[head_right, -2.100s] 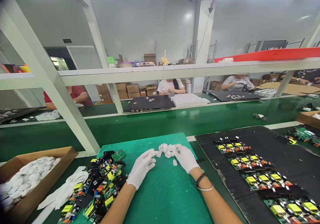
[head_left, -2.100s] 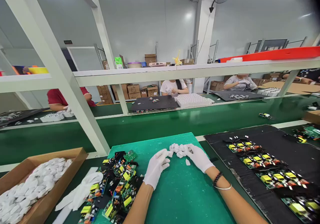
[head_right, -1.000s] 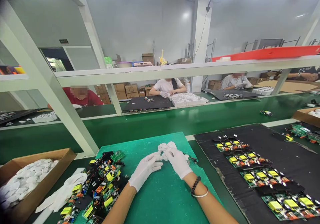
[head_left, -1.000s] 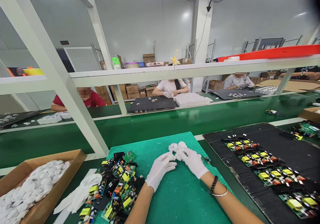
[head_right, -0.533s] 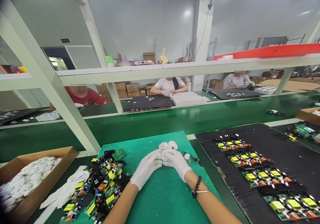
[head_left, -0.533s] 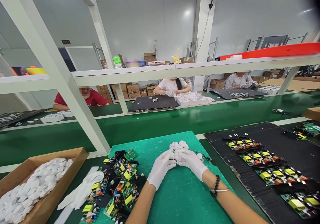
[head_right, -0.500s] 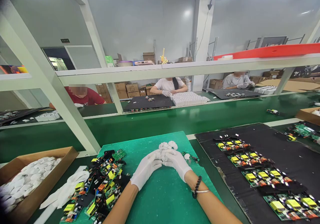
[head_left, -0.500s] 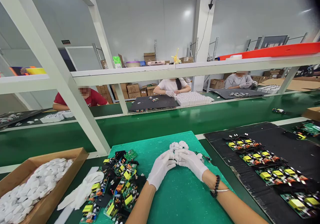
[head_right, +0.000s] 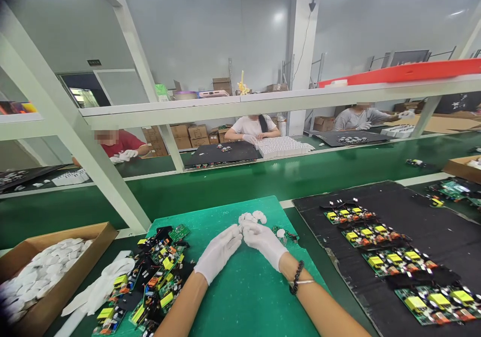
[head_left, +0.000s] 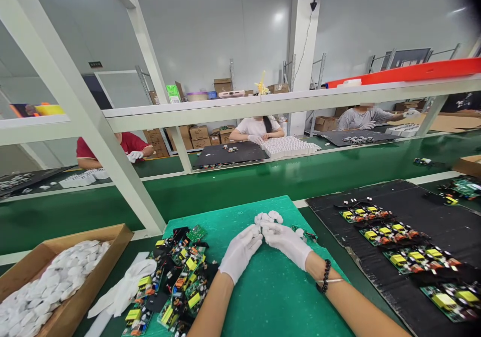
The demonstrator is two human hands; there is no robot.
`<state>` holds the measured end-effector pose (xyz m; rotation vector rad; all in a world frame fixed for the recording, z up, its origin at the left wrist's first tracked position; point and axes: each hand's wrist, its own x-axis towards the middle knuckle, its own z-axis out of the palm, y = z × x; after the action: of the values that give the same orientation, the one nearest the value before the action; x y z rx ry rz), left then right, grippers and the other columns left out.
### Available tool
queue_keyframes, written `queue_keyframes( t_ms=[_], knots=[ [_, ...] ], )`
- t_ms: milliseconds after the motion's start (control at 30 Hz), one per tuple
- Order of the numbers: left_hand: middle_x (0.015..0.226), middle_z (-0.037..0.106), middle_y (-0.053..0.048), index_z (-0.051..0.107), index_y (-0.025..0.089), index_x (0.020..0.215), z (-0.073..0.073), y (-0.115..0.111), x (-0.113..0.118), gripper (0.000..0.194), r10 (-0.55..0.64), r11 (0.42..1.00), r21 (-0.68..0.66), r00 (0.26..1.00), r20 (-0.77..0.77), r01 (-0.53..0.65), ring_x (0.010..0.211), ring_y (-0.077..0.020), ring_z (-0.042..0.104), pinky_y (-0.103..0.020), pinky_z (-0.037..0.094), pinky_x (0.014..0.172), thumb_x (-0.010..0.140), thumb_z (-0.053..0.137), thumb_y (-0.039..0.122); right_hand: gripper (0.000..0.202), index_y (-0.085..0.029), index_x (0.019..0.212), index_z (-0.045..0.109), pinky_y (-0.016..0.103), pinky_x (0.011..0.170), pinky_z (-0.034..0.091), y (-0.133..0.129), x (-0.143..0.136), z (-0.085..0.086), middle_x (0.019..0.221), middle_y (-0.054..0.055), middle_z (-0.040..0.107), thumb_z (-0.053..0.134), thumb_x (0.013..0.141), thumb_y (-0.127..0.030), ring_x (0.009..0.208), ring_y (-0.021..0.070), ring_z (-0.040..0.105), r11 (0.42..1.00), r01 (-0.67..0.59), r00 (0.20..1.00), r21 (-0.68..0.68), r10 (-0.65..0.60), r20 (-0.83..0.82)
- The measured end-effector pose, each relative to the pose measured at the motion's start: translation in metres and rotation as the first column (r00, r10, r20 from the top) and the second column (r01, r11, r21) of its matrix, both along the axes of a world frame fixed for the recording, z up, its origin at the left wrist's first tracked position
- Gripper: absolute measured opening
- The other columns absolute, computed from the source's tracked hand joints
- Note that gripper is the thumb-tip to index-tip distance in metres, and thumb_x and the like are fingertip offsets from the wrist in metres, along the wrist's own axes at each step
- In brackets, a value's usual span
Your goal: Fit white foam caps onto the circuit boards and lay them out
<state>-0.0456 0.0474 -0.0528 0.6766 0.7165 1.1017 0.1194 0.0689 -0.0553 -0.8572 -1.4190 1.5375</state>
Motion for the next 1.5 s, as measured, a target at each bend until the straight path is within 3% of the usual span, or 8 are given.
queue_keyframes(
  t_ms=[233,467,667,900,1033,1133,1300,1500],
  knots=[
    [0.086,0.06,-0.008,0.061,0.013,0.094,-0.002,0.005,0.005,0.032,0.182,0.96,0.277,0.832,-0.524,-0.036,0.072,-0.0142,0.055,-0.036,0.043,0.08,0.072,0.054,0.035,0.032,-0.015,0.095,0.062,0.022,0.047,0.035,0.006,-0.003,-0.01,0.06,-0.002,0.049,0.06,0.067,-0.03,0.049,0.0092,0.04,0.987,0.09,0.985,0.133,-0.108,0.132],
    [0.113,0.054,-0.005,0.05,0.022,0.115,0.01,-0.007,0.006,0.048,0.358,0.859,0.51,0.674,-0.647,0.033,0.103,-0.0167,0.049,-0.033,0.032,0.095,0.067,0.055,0.018,0.039,-0.02,0.105,0.056,0.022,0.062,0.04,-0.007,-0.006,0.006,0.069,-0.002,0.055,0.055,0.066,-0.014,0.062,0.011,0.048,0.932,0.121,0.925,0.342,-0.231,0.303],
    [0.1,0.063,-0.007,0.062,0.019,0.099,0.022,-0.009,0.014,0.036,0.257,0.895,0.445,0.764,-0.592,0.043,0.087,-0.019,0.056,-0.033,0.043,0.081,0.064,0.062,0.024,0.027,-0.015,0.095,0.055,0.024,0.057,0.041,-0.014,-0.003,0.013,0.071,0.003,0.064,0.059,0.071,-0.026,0.062,0.0152,0.057,0.883,0.093,0.753,0.459,-0.364,0.548],
    [0.101,0.061,-0.012,0.06,0.012,0.097,0.023,-0.012,0.035,0.037,0.171,0.975,0.144,0.985,-0.004,-0.169,0.087,-0.0179,0.058,-0.032,0.043,0.083,0.066,0.065,0.031,0.017,-0.023,0.089,0.062,0.026,0.071,0.045,-0.018,0.007,0.034,0.086,0.002,0.065,0.057,0.073,-0.027,0.081,0.0164,0.058,0.788,0.237,0.848,0.569,-0.453,0.275],
    [0.094,0.062,-0.01,0.058,0.013,0.092,0.018,-0.016,0.043,0.033,0.276,0.959,0.084,0.959,-0.071,-0.27,0.076,-0.0145,0.058,-0.03,0.044,0.079,0.068,0.062,0.036,0.021,-0.018,0.087,0.062,0.026,0.06,0.046,-0.004,0.031,0.043,0.073,0.002,0.063,0.051,0.076,-0.033,0.064,0.0133,0.056,0.762,0.53,0.814,0.372,-0.581,0.029],
    [0.113,0.054,-0.013,0.05,0.018,0.107,0.013,-0.016,0.044,0.044,0.168,0.986,0.022,0.976,-0.14,-0.166,0.085,-0.02,0.058,-0.036,0.045,0.077,0.071,0.055,0.043,0.023,-0.017,0.085,0.06,0.024,0.055,0.045,0.006,0.037,0.038,0.068,0.001,0.061,0.055,0.073,-0.035,0.058,0.0113,0.054,0.842,0.448,0.875,0.301,-0.482,0.045],
    [0.108,0.055,-0.008,0.053,0.021,0.102,0.004,-0.021,0.055,0.03,0.335,0.916,0.396,0.66,-0.672,-0.063,0.087,-0.019,0.053,-0.035,0.042,0.078,0.075,0.048,0.032,0.015,-0.016,0.076,0.06,0.019,0.041,0.04,0.01,0.026,0.026,0.063,-0.002,0.059,0.054,0.071,-0.028,0.044,0.0073,0.048,0.924,0.234,0.938,0.303,-0.296,0.179],
    [0.109,0.054,-0.006,0.051,0.023,0.101,0.004,-0.03,0.068,0.027,0.498,0.794,0.58,0.354,-0.792,0.181,0.101,-0.0202,0.048,-0.036,0.038,0.088,0.079,0.038,0.031,0.012,-0.019,0.071,0.065,0.021,0.065,0.045,0.001,0.034,0.041,0.075,-0.002,0.065,0.058,0.063,-0.014,0.068,0.0118,0.058,0.9,0.145,0.9,0.412,-0.293,0.323]
  ],
)
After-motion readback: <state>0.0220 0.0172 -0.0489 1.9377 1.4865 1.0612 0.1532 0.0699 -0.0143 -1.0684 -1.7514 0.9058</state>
